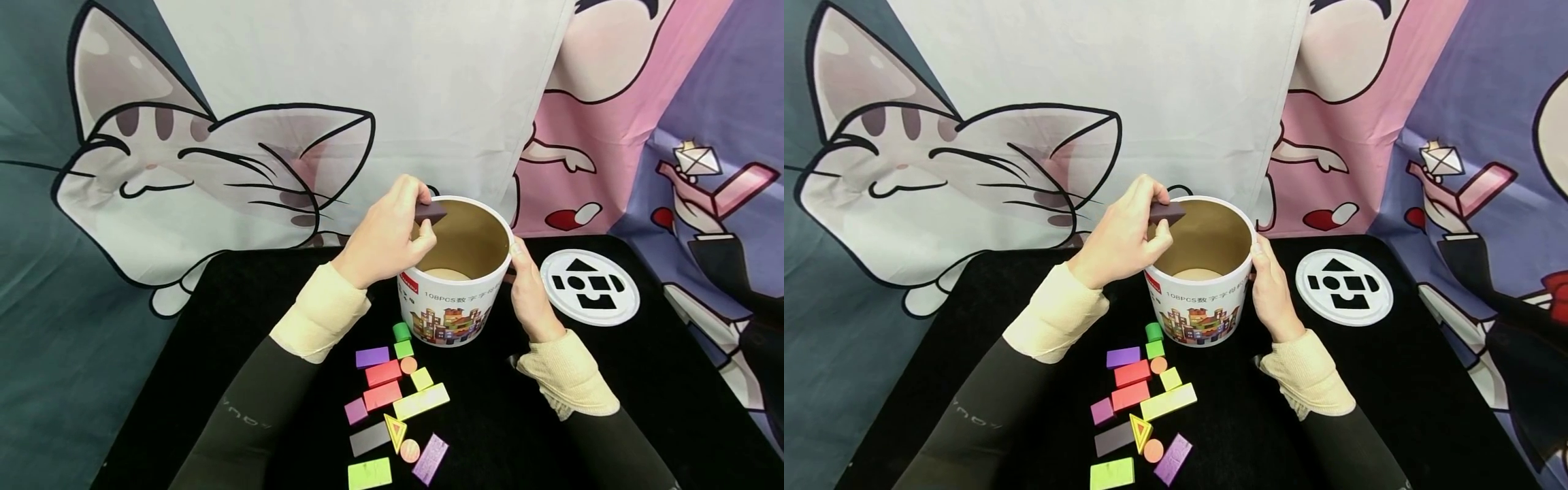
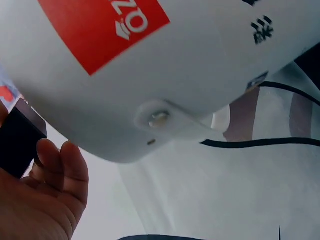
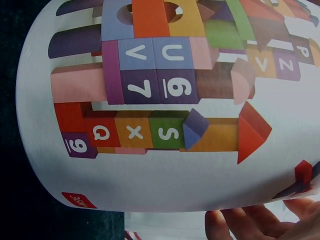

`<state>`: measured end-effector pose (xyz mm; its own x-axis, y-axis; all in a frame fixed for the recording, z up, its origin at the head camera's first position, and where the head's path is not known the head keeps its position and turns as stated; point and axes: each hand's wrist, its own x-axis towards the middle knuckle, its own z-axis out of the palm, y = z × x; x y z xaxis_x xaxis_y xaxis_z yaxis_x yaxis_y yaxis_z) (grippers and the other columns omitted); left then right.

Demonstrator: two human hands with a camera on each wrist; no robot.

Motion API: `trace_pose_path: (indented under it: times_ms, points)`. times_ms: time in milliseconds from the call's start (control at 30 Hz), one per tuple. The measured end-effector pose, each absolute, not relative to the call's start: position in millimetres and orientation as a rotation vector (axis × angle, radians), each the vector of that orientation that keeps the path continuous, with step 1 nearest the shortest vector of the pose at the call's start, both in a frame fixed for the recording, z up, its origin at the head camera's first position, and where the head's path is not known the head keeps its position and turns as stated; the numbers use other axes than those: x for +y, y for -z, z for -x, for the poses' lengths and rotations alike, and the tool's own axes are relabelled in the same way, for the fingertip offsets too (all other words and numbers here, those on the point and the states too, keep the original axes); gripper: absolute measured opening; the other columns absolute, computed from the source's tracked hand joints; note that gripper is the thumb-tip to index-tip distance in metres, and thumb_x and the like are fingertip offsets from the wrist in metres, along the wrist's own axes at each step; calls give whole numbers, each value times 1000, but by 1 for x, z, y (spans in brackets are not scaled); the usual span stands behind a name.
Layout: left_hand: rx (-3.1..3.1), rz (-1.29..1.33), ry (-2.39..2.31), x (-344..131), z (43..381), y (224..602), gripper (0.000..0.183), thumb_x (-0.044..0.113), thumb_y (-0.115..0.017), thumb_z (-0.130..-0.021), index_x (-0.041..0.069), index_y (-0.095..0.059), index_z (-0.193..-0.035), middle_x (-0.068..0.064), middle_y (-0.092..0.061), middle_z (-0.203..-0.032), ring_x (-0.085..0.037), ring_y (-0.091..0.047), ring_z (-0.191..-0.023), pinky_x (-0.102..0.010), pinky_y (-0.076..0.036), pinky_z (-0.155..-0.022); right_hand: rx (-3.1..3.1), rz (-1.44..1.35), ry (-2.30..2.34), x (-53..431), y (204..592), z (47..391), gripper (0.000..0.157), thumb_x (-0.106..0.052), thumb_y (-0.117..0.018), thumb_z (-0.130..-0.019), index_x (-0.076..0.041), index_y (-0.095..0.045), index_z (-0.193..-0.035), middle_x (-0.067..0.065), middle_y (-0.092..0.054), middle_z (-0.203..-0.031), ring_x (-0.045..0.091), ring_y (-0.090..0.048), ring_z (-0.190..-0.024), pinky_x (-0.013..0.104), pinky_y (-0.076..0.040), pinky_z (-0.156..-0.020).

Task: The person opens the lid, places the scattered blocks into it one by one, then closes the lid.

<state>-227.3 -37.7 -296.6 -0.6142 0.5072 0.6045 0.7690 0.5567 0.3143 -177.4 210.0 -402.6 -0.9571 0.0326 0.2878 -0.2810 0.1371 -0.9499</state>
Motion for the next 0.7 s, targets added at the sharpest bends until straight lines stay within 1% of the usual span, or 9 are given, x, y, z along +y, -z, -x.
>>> trace_pose_path:
  times_ms: [133, 267, 333, 467, 600, 700]
  points:
    - [-2337, 1053, 769, -33, 226, 297, 28, 11, -58, -85, 6, -52, -111, -6, -53, -110, -14, -51, -77, -26, -47, -75, -2159, -267, -1911, 210, 404, 179, 60, -41, -23, -112, -4, -41, -156, 17, -46, -152, 26, -43, -134, 31, -40, -103]
    - [-2317, 1076, 746, -29, 225, 297, 29, 11, -57, -83, 6, -53, -111, -6, -54, -109, -15, -52, -80, -26, -47, -77, -2159, -266, -1914, 211, 405, 179, 60, -44, -24, -112, -7, -41, -156, 17, -47, -152, 24, -44, -133, 34, -41, -102]
    - [-2310, 1084, 738, -28, 224, 297, 29, 11, -57, -83, 6, -54, -111, -6, -54, -109, -15, -52, -81, -26, -48, -77, -2162, -258, -1918, 211, 404, 179, 60, -44, -24, -112, -7, -42, -156, 16, -47, -151, 24, -46, -131, 35, -44, -99]
    - [-2309, 1092, 733, -25, 224, 299, 30, 11, -57, -82, 6, -54, -112, -6, -55, -110, -15, -52, -83, -27, -48, -78, -2170, -255, -1906, 210, 404, 178, 60, -44, -24, -112, -6, -42, -155, 17, -48, -150, 25, -47, -130, 31, -44, -96]
    - [-2318, 1091, 727, -23, 224, 300, 30, 11, -58, -83, 6, -54, -112, -6, -56, -111, -15, -52, -85, -26, -48, -79, -2166, -257, -1901, 210, 403, 177, 60, -43, -24, -112, -5, -43, -155, 17, -48, -150, 25, -46, -130, 30, -44, -97]
    - [-2323, 1093, 720, -22, 224, 301, 30, 11, -58, -83, 7, -54, -112, -5, -56, -111, -14, -52, -85, -26, -47, -79, -2170, -255, -1901, 211, 403, 178, 60, -43, -24, -112, -6, -42, -155, 17, -48, -151, 25, -46, -131, 32, -44, -96]
